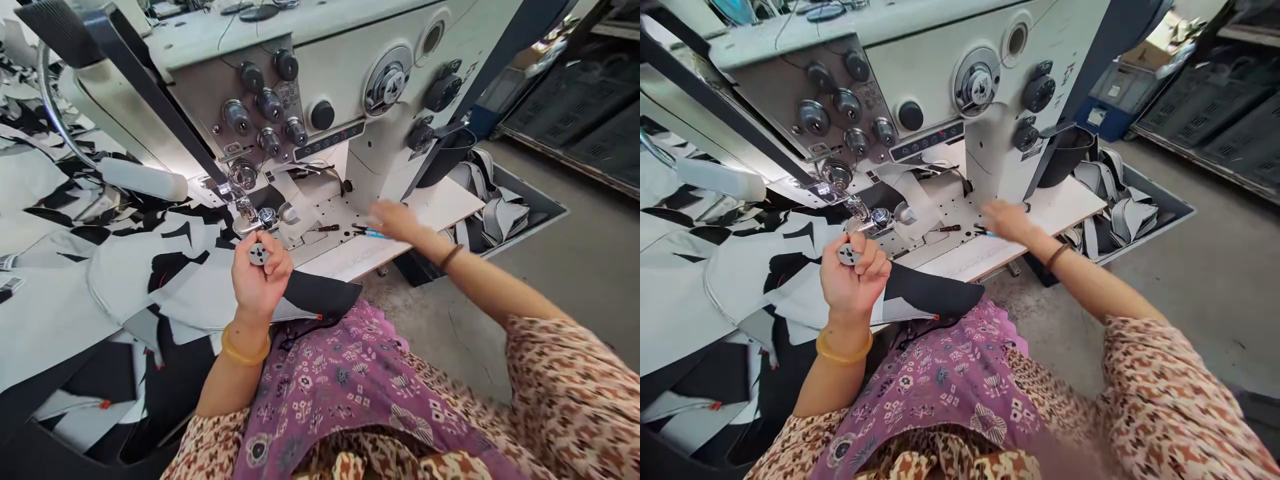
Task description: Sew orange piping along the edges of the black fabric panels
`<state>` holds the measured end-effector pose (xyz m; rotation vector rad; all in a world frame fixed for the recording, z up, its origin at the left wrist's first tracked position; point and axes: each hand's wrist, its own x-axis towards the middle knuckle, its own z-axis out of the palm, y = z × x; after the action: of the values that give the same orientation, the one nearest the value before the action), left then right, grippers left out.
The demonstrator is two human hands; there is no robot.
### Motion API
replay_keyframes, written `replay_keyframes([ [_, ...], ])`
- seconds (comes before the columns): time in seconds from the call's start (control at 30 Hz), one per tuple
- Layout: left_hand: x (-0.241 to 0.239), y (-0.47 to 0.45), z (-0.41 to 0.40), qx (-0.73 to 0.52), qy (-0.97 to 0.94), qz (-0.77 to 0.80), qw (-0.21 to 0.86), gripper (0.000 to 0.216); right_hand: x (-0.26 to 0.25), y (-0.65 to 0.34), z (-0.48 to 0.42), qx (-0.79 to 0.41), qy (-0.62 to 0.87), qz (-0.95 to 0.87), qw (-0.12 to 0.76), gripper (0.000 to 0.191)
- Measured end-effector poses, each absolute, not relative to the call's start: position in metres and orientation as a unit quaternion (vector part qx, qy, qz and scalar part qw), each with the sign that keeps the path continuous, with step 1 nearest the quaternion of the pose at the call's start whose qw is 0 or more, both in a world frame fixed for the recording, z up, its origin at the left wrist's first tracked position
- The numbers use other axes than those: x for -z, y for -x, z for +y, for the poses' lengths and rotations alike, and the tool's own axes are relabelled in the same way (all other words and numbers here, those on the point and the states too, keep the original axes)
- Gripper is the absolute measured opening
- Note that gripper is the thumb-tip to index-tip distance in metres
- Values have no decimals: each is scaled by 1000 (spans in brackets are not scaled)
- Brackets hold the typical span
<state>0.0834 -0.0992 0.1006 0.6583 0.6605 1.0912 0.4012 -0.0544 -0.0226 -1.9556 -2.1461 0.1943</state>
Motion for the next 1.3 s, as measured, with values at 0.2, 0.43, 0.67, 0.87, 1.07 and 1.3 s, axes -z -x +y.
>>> replay_keyframes([
  [0.2, -103, -83, -103, -496, -306, 313, 750, 34, 116, -378, -71, -78, 728, -665, 149, 20],
  [0.43, -102, -83, -102, -498, -285, 312, 757, 33, 11, -390, -48, -25, 744, -595, 303, 30],
  [0.67, -104, -85, -108, -493, -289, 318, 757, 33, -95, -374, -34, 86, 722, -550, 412, 38],
  [0.87, -104, -86, -110, -491, -306, 315, 753, 32, -112, -373, -29, 111, 735, -537, 400, 43],
  [1.07, -68, -74, -112, -484, -359, 360, 712, 29, -23, -388, -56, 18, 740, -466, 484, 34],
  [1.3, -11, -64, -105, -370, -387, 388, 750, 29, 115, -411, -72, -131, 853, -350, 364, 43],
])
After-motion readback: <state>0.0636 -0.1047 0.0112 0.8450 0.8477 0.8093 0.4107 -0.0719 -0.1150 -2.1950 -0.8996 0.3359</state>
